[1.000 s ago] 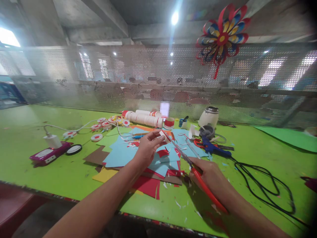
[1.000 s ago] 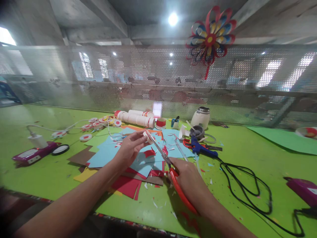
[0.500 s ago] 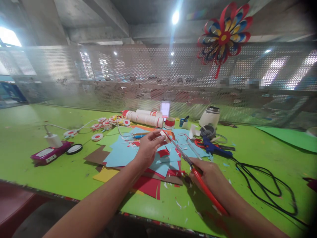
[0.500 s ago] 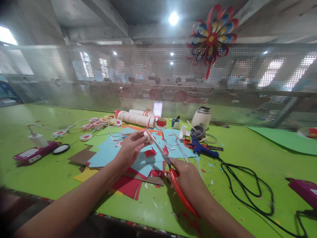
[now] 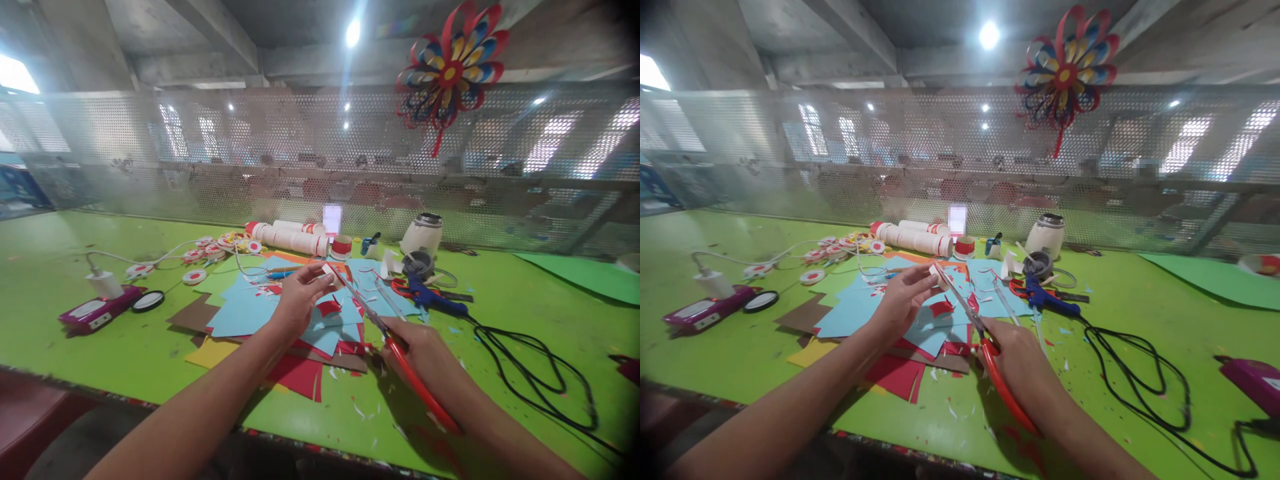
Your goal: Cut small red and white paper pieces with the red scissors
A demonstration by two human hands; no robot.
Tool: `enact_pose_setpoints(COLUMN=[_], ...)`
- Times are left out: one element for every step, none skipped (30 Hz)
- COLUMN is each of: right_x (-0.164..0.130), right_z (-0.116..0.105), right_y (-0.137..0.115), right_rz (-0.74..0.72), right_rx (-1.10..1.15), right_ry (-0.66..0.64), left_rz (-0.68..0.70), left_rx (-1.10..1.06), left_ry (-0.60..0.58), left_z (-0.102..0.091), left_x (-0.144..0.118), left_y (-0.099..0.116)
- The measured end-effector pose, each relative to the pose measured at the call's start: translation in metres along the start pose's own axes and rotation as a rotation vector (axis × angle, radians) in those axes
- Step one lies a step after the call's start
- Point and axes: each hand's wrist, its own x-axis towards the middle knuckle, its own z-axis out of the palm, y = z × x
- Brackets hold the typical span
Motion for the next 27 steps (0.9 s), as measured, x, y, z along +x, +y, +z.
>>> enact_pose_setpoints(right_x=[-0.0002, -0.0004, -0.0006, -0.0007, -0.0009, -0.0009, -0.0009, -0.0008, -0.0006, -0.0004, -0.0001, 0.0001, 0.0003, 0.0004, 0.0004, 0.0004, 0.0004, 0.0003, 0.0002, 0.0002, 0.0002, 0.0002, 0.0002, 0.0002, 0.0002, 0.0002, 0.0001], right_z=[0.0006, 0.0013, 0.0019, 0.0025, 0.0029, 0.0030, 0.0029, 0.0026, 0.0022, 0.0017, 0.0012, 0.0008, 0.0005, 0.0002, 0.0000, -0.0001, -0.0002, -0.0004, -0.0006, -0.0008, -0.0010, -0.0012, -0.0014, -0.0016, -0.0017, -0.0018, -0.0019], right_y=[0.0001, 0.0001, 0.0002, 0.0001, 0.0000, -0.0001, -0.0003, -0.0006, -0.0008, -0.0010, -0.0012, -0.0012, -0.0012, -0.0010, -0.0007, -0.0003, 0.0000, 0.0003, 0.0004, 0.0005, 0.0004, 0.0002, -0.0001, -0.0004, -0.0008, -0.0012, -0.0015], right_rz=[0.010, 0.019, 0.028, 0.031, 0.030, 0.028, 0.025, 0.022, 0.020, 0.020, 0.024, 0.026, 0.029, 0.029, 0.024, 0.015, 0.002, -0.010, -0.019, -0.026, -0.031, -0.034, -0.037, -0.038, -0.037, -0.034, -0.028], right_rx=[-0.003, -0.002, 0.003, 0.008, 0.015, 0.019, 0.021, 0.021, 0.019, 0.015, 0.011, 0.008, 0.008, 0.010, 0.012, 0.012, 0.010, 0.006, 0.002, 0.000, -0.003, -0.004, -0.002, 0.001, 0.005, 0.012, 0.021], right_ry=[-0.006, -0.011, -0.014, -0.014, -0.012, -0.009, -0.006, -0.003, -0.001, 0.000, 0.000, -0.001, -0.002, -0.002, -0.003, -0.003, -0.001, 0.002, 0.005, 0.008, 0.012, 0.016, 0.018, 0.018, 0.019, 0.018, 0.015], left_rz=[0.002, 0.004, 0.006, 0.008, 0.010, 0.012, 0.012, 0.011, 0.010, 0.007, 0.006, 0.005, 0.004, 0.003, 0.002, 0.001, 0.000, -0.002, -0.002, 0.000, 0.002, 0.006, 0.011, 0.016, 0.021, 0.024, 0.027], left_rx=[0.001, 0.000, -0.003, -0.008, -0.013, -0.017, -0.021, -0.024, -0.025, -0.025, -0.024, -0.021, -0.017, -0.010, -0.004, 0.001, 0.005, 0.008, 0.010, 0.010, 0.013, 0.019, 0.026, 0.033, 0.039, 0.045, 0.049], left_ry=[0.000, -0.002, -0.004, -0.005, -0.005, -0.004, -0.001, -0.001, -0.002, -0.006, -0.013, -0.021, -0.030, -0.036, -0.039, -0.040, -0.039, -0.041, -0.044, -0.049, -0.054, -0.059, -0.061, -0.061, -0.060, -0.060, -0.058], left_z=[0.0001, 0.0002, 0.0001, 0.0000, -0.0002, -0.0004, -0.0006, -0.0008, -0.0009, -0.0010, -0.0011, -0.0013, -0.0016, -0.0020, -0.0026, -0.0032, -0.0038, -0.0044, -0.0048, -0.0050, -0.0049, -0.0045, -0.0040, -0.0033, -0.0027, -0.0020, -0.0016], left_x=[-0.0001, -0.0002, -0.0003, -0.0003, -0.0002, -0.0001, 0.0000, 0.0001, 0.0003, 0.0004, 0.0005, 0.0007, 0.0009, 0.0012, 0.0016, 0.0020, 0.0025, 0.0029, 0.0032, 0.0034, 0.0034, 0.0032, 0.0028, 0.0024, 0.0019, 0.0015, 0.0012], left_y=[-0.0001, -0.0002, -0.0003, -0.0004, -0.0004, -0.0004, -0.0003, -0.0002, 0.0000, 0.0002, 0.0004, 0.0006, 0.0008, 0.0010, 0.0011, 0.0011, 0.0010, 0.0009, 0.0008, 0.0007, 0.0006, 0.0006, 0.0006, 0.0007, 0.0009, 0.0010, 0.0011])
